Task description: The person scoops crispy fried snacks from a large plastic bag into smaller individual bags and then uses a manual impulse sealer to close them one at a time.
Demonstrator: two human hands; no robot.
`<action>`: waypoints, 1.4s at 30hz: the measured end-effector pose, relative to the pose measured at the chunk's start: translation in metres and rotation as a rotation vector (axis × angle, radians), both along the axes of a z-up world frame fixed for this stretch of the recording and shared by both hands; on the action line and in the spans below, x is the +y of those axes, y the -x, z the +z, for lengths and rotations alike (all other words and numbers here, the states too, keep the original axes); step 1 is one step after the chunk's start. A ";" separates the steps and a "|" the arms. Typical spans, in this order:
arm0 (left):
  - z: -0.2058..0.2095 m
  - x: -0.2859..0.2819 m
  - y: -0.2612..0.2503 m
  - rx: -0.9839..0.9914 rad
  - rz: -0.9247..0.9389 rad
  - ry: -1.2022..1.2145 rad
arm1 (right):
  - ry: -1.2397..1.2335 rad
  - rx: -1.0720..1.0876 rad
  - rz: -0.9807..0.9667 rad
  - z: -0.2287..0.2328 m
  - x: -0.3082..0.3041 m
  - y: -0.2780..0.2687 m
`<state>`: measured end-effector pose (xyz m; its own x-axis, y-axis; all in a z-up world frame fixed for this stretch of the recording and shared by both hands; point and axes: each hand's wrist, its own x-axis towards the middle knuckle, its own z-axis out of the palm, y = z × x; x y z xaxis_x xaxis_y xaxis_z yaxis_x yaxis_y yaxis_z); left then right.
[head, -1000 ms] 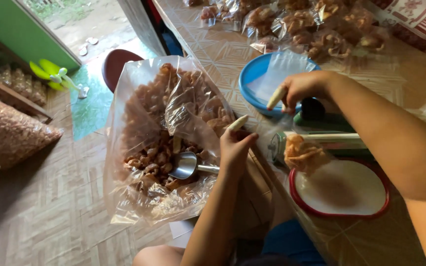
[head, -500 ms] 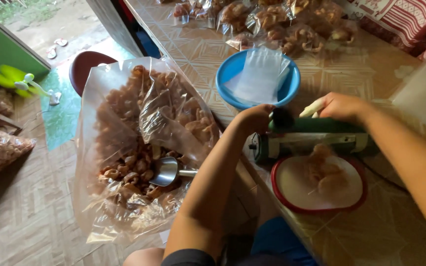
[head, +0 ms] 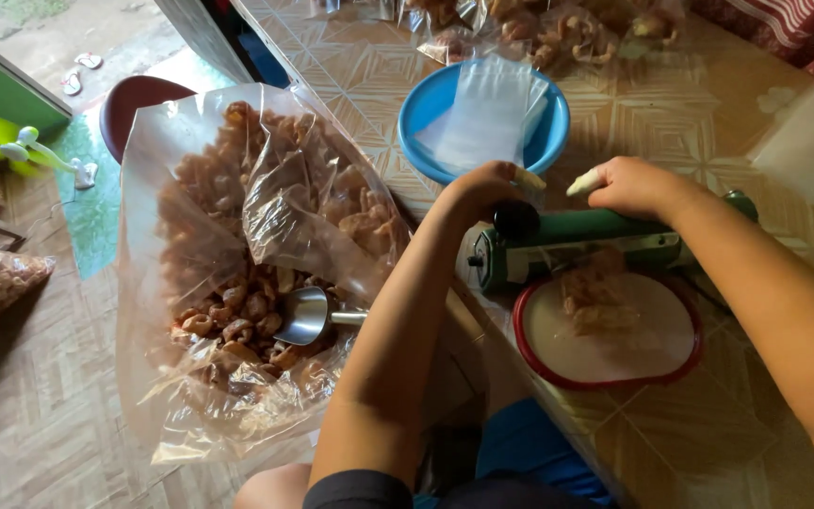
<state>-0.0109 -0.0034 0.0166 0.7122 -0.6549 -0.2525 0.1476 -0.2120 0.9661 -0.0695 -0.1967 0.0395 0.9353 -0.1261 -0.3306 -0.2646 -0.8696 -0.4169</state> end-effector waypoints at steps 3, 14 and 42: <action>0.002 -0.003 -0.002 -0.379 0.007 -0.152 | 0.116 -0.053 -0.012 -0.029 -0.018 -0.011; 0.055 -0.027 0.041 -0.583 0.188 -0.752 | 0.370 -0.982 0.040 -0.018 -0.006 0.055; 0.084 -0.015 0.052 -0.451 0.134 -0.632 | -1.469 -0.312 -0.637 -0.019 0.069 0.152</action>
